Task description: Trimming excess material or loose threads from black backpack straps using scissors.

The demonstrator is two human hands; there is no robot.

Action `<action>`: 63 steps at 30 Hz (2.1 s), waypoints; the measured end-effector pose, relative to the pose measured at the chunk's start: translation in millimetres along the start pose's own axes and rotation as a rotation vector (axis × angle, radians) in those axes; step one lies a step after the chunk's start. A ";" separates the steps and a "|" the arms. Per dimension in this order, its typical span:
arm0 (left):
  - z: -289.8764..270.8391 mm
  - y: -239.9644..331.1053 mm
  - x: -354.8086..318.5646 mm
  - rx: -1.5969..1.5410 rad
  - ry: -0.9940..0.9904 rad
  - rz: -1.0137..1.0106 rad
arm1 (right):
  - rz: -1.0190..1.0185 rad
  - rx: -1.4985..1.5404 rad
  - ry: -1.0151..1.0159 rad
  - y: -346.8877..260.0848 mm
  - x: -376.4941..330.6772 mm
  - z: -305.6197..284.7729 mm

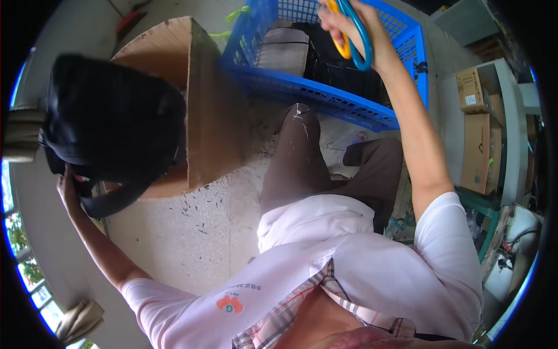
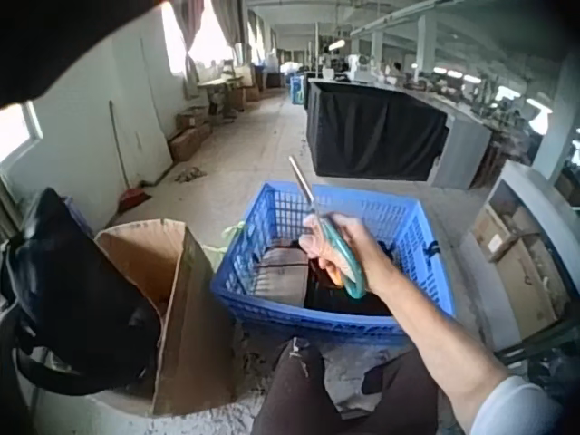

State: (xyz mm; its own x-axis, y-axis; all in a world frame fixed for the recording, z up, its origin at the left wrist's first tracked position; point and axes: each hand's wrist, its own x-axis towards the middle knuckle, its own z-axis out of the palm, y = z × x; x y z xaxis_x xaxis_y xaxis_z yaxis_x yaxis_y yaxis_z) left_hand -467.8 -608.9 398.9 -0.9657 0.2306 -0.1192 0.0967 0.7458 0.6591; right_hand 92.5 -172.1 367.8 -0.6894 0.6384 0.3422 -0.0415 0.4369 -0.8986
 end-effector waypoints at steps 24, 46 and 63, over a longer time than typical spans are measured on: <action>805.8 196.1 -223.1 0.944 -0.956 0.644 | 0.898 -1.176 0.240 149.9 -305.4 -52.3; 523.2 286.0 -135.6 0.134 -0.568 0.766 | 0.892 -0.956 0.493 154.9 -323.6 -59.1; 349.7 173.9 -313.4 -1.035 -1.064 0.469 | 0.174 0.856 0.599 89.0 -225.0 -97.3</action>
State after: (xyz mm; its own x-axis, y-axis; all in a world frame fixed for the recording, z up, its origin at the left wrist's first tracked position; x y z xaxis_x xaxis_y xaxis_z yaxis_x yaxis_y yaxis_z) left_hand -64.2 -333.0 291.2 -0.2452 0.9663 0.0789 -0.3051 -0.1542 0.9398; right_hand 314.3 -215.2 237.5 -0.2759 0.9593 0.0598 -0.6331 -0.1345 -0.7623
